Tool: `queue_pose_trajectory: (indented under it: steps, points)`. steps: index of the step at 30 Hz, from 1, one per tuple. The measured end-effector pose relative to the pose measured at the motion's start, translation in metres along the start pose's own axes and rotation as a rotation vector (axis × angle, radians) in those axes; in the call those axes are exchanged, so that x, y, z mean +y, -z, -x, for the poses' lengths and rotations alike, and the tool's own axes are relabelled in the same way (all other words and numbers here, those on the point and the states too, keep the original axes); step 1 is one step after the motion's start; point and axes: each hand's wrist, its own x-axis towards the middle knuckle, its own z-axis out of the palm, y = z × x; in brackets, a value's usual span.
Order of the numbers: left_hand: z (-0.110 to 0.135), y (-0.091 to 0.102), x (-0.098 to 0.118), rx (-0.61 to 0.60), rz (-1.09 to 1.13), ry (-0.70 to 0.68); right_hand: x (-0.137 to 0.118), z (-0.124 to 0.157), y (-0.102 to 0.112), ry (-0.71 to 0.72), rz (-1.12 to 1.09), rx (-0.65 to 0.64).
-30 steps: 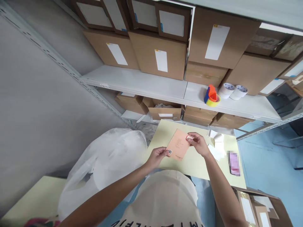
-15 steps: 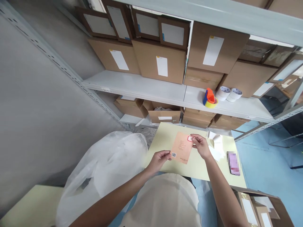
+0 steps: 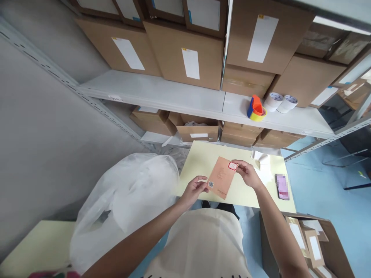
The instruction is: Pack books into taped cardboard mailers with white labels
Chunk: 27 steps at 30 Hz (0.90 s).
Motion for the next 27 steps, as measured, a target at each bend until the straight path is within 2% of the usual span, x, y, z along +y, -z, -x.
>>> queue_pose_trajectory:
  steps: [4, 7, 12, 14, 17, 22, 27]
  points:
    - [0.003, -0.003, -0.004, -0.060, -0.041, 0.008, -0.011, -0.006, 0.001, 0.230, 0.212, 0.009]
    - [0.002, -0.005, -0.002, -0.120, -0.161, -0.079, -0.018, -0.012, 0.002, 0.302, 0.288, -0.020]
    - [-0.005, -0.011, 0.025, -0.133, -0.311, -0.195, -0.018, -0.018, 0.007, 0.239, 0.313, -0.092]
    - [-0.008, -0.020, 0.041, -0.158, -0.398, -0.223, -0.016, -0.019, 0.009, 0.213, 0.272, -0.091]
    - [-0.011, -0.038, 0.055, -0.134, -0.532, -0.288, -0.015, -0.021, 0.011, 0.160, 0.199, -0.090]
    - [-0.014, -0.061, 0.046, 0.018, -0.529, -0.321, -0.014, -0.023, 0.018, 0.073, 0.101, -0.044]
    - [-0.014, -0.072, 0.026, 0.108, -0.285, -0.182, 0.011, -0.010, 0.035, -0.037, -0.185, -0.001]
